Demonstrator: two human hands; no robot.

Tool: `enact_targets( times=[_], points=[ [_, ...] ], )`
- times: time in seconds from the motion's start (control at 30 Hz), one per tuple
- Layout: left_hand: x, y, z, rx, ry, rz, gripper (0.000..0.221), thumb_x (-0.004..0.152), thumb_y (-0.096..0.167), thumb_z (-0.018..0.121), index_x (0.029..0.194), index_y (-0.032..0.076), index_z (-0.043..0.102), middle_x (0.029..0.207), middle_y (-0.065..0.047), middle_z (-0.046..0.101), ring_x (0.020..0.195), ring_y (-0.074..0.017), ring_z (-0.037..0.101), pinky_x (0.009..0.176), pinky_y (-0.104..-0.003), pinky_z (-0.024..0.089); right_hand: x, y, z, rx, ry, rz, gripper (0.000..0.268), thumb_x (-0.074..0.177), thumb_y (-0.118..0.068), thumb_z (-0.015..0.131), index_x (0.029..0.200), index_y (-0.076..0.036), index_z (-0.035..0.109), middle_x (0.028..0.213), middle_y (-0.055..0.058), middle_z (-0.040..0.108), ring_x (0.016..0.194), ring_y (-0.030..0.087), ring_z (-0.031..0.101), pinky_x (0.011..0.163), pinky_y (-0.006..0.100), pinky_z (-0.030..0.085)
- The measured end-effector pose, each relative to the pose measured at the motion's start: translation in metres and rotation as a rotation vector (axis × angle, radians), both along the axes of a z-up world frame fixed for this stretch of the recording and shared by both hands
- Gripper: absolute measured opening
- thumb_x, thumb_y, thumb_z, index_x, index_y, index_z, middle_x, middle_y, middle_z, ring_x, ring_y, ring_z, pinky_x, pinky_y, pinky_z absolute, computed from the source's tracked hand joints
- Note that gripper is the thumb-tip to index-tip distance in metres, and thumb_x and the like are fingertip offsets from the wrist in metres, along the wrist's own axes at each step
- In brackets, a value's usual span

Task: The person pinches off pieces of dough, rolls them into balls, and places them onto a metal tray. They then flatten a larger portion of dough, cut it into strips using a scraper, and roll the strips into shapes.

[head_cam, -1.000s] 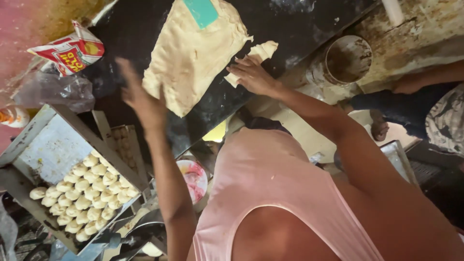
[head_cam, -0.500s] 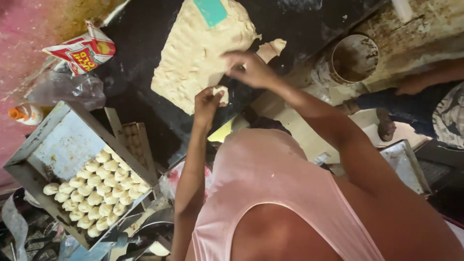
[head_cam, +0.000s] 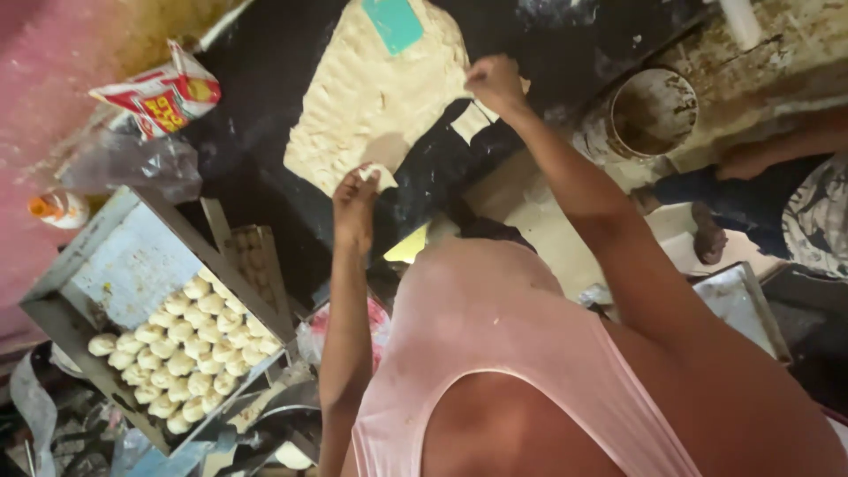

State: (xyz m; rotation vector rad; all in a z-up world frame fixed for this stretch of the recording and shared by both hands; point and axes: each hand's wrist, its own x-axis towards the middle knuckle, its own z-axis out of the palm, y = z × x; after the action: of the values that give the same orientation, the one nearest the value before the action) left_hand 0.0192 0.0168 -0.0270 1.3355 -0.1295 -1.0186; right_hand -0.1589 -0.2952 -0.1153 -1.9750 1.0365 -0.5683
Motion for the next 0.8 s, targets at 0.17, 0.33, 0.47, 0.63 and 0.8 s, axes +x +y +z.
enact_targets(
  times=[0.17,0.33,0.47,0.63,0.8],
  points=[
    [-0.021,-0.019,0.028,-0.063,0.161,-0.050,0.030,0.100,0.014,0.063,0.128,0.004,0.062,0.112,-0.002,0.070,0.098,-0.0089,0.067,0.092,-0.028,0.057,-0.042,0.073,0.110,0.460,-0.310,0.172,0.017,0.095,-0.016,0.077,0.105,-0.003,0.076,0.095,0.005,0.075,0.085,0.009,0.071,0.074,0.028,0.059],
    [-0.048,-0.052,0.011,-0.134,0.102,-0.221,0.035,0.107,0.009,0.061,0.141,0.003,0.059,0.115,-0.005,0.064,0.100,-0.0118,0.060,0.098,-0.032,0.056,-0.025,0.117,0.120,0.433,-0.361,0.256,0.027,0.098,-0.015,0.076,0.121,-0.002,0.072,0.107,0.005,0.076,0.093,0.009,0.072,0.083,0.024,0.058],
    [-0.057,-0.083,0.079,-0.245,-0.151,-0.429,0.059,0.089,-0.005,0.064,0.142,0.010,0.043,0.119,-0.002,0.066,0.103,-0.0090,0.065,0.090,-0.026,0.055,-0.018,0.100,0.132,0.188,-0.360,0.097,0.067,0.074,-0.006,0.092,0.133,0.001,0.061,0.111,0.009,0.064,0.097,0.014,0.061,0.073,0.025,0.053],
    [-0.042,-0.085,0.026,-0.089,-0.565,-0.412,0.030,0.098,-0.007,0.076,0.127,-0.004,0.073,0.098,-0.010,0.068,0.087,-0.0150,0.061,0.082,-0.029,0.050,-0.037,0.101,0.126,-0.093,-0.422,0.345,0.027,0.095,-0.003,0.085,0.120,-0.005,0.076,0.118,0.005,0.071,0.107,0.015,0.068,0.086,0.032,0.059],
    [-0.037,-0.096,0.100,-0.196,0.198,-0.297,0.041,0.090,-0.004,0.065,0.128,0.008,0.058,0.095,-0.007,0.074,0.087,-0.0148,0.072,0.079,-0.026,0.058,-0.020,0.102,0.171,-0.720,-0.284,0.491,0.045,0.083,-0.016,0.087,0.123,-0.002,0.072,0.138,0.018,0.057,0.130,0.035,0.054,0.103,0.051,0.049]
  ],
)
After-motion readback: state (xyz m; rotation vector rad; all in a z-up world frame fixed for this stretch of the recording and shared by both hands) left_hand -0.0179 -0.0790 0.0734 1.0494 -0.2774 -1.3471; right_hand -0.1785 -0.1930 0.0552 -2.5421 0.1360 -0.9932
